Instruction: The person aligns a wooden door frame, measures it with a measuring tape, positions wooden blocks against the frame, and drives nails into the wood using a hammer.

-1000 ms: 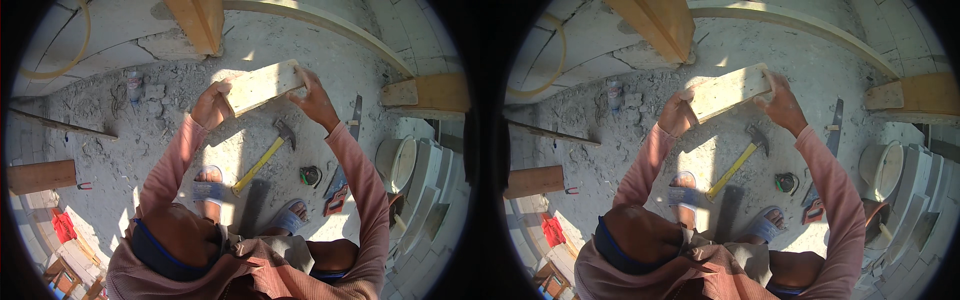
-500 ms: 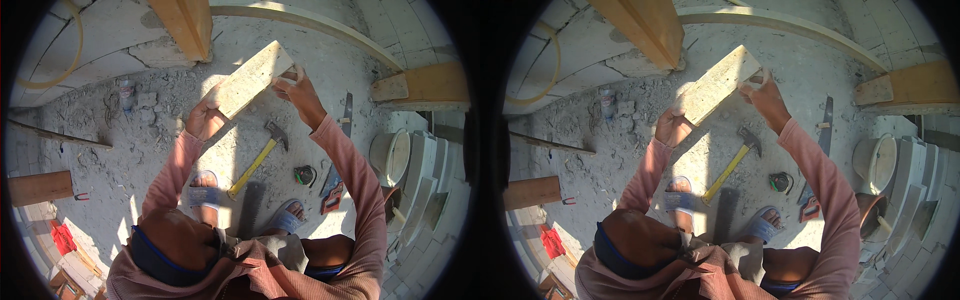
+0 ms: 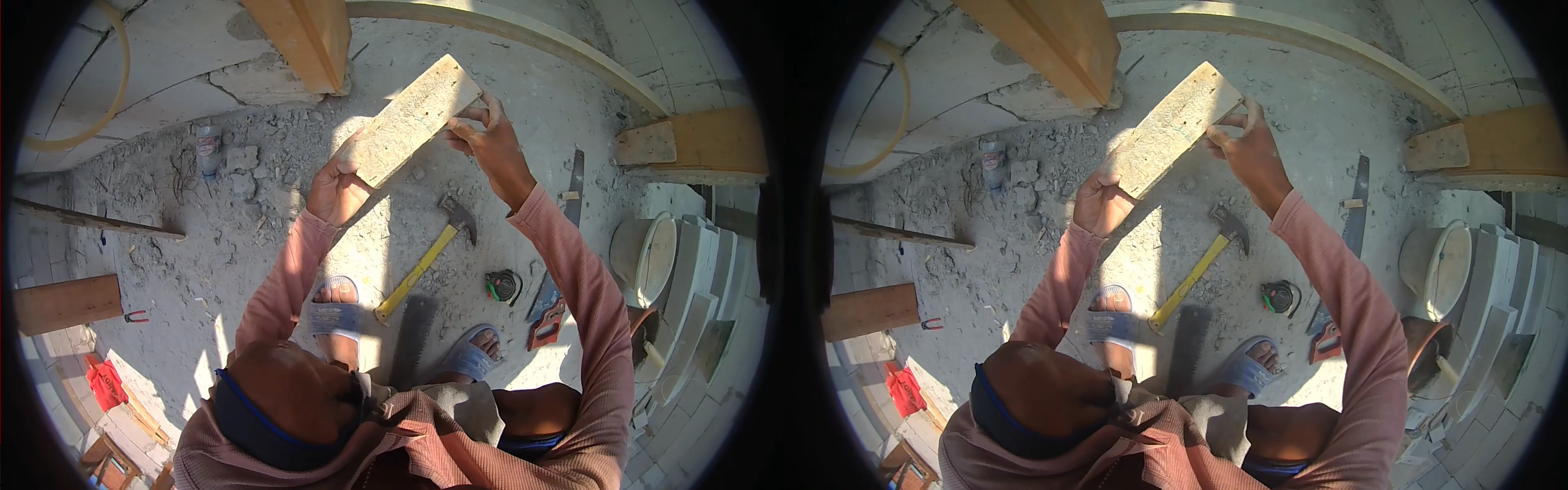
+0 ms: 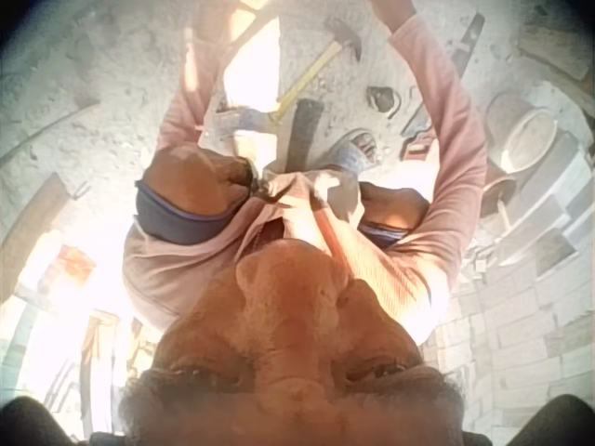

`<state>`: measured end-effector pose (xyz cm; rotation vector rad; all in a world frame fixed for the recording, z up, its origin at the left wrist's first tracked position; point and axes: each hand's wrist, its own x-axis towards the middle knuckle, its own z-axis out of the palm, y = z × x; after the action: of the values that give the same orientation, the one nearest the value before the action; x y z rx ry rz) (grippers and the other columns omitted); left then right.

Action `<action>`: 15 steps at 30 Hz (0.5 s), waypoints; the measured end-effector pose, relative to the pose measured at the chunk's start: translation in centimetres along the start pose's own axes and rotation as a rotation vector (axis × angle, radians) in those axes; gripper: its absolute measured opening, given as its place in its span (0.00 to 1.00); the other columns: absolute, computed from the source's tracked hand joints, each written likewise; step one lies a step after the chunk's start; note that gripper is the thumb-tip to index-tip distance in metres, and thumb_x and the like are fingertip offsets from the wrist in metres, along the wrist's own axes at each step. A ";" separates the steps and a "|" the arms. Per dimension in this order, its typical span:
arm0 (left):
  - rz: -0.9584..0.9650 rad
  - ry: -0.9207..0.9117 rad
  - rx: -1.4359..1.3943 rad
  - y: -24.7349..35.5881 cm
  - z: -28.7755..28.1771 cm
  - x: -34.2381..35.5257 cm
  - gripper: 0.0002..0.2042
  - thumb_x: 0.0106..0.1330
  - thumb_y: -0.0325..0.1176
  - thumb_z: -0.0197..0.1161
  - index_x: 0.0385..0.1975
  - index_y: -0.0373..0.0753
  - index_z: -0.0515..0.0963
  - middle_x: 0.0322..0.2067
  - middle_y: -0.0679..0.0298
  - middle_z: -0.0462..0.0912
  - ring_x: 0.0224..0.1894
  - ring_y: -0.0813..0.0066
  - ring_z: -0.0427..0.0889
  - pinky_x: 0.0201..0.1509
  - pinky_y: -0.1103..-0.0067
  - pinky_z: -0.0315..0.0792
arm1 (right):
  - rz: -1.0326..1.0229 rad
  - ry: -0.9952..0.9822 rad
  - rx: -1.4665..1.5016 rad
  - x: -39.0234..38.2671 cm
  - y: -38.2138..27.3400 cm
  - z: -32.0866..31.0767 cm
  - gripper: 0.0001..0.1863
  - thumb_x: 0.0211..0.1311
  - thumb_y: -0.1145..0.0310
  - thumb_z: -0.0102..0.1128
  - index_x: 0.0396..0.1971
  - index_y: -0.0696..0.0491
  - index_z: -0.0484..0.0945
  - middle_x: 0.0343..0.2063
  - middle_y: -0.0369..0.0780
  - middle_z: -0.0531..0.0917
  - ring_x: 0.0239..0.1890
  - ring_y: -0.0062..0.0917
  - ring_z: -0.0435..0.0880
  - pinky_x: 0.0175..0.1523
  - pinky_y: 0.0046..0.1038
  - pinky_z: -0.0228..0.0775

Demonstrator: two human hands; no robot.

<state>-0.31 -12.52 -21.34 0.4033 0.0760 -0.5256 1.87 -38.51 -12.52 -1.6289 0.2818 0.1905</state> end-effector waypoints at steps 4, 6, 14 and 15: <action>0.014 0.020 0.052 0.6 -0.5 0.4 0.30 0.70 0.30 0.55 0.73 0.34 0.61 0.70 0.51 0.67 0.73 0.57 0.66 0.78 0.59 0.60 | -0.103 0.062 -0.387 0.7 1.1 -0.3 0.47 0.67 0.66 0.68 0.76 0.61 0.47 0.65 0.51 0.69 0.55 0.34 0.83 0.57 0.31 0.82; 0.028 0.052 0.096 1.5 -0.4 0.7 0.29 0.73 0.33 0.55 0.73 0.34 0.61 0.70 0.52 0.68 0.72 0.59 0.68 0.76 0.62 0.63 | -0.219 0.160 -0.736 0.7 1.5 -0.4 0.49 0.65 0.64 0.70 0.76 0.60 0.48 0.69 0.52 0.64 0.60 0.37 0.80 0.60 0.35 0.81; 0.044 0.093 1.167 5.6 9.2 3.1 0.30 0.75 0.50 0.60 0.63 0.27 0.73 0.52 0.55 0.82 0.53 0.66 0.84 0.61 0.73 0.79 | -0.677 -0.231 -0.978 3.3 2.5 2.3 0.52 0.52 0.58 0.78 0.75 0.46 0.57 0.71 0.42 0.66 0.69 0.44 0.67 0.73 0.42 0.65; 0.041 0.091 1.172 5.6 9.5 3.5 0.30 0.75 0.50 0.60 0.63 0.27 0.73 0.52 0.55 0.82 0.53 0.66 0.84 0.61 0.73 0.79 | -0.699 -0.235 -0.919 4.7 2.9 2.6 0.51 0.51 0.59 0.79 0.73 0.49 0.59 0.69 0.43 0.68 0.68 0.43 0.68 0.74 0.40 0.64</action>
<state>5.21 -13.47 -11.17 1.5685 -0.1677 -0.4685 5.59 -36.38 -16.88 -2.4709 -0.6560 -0.0452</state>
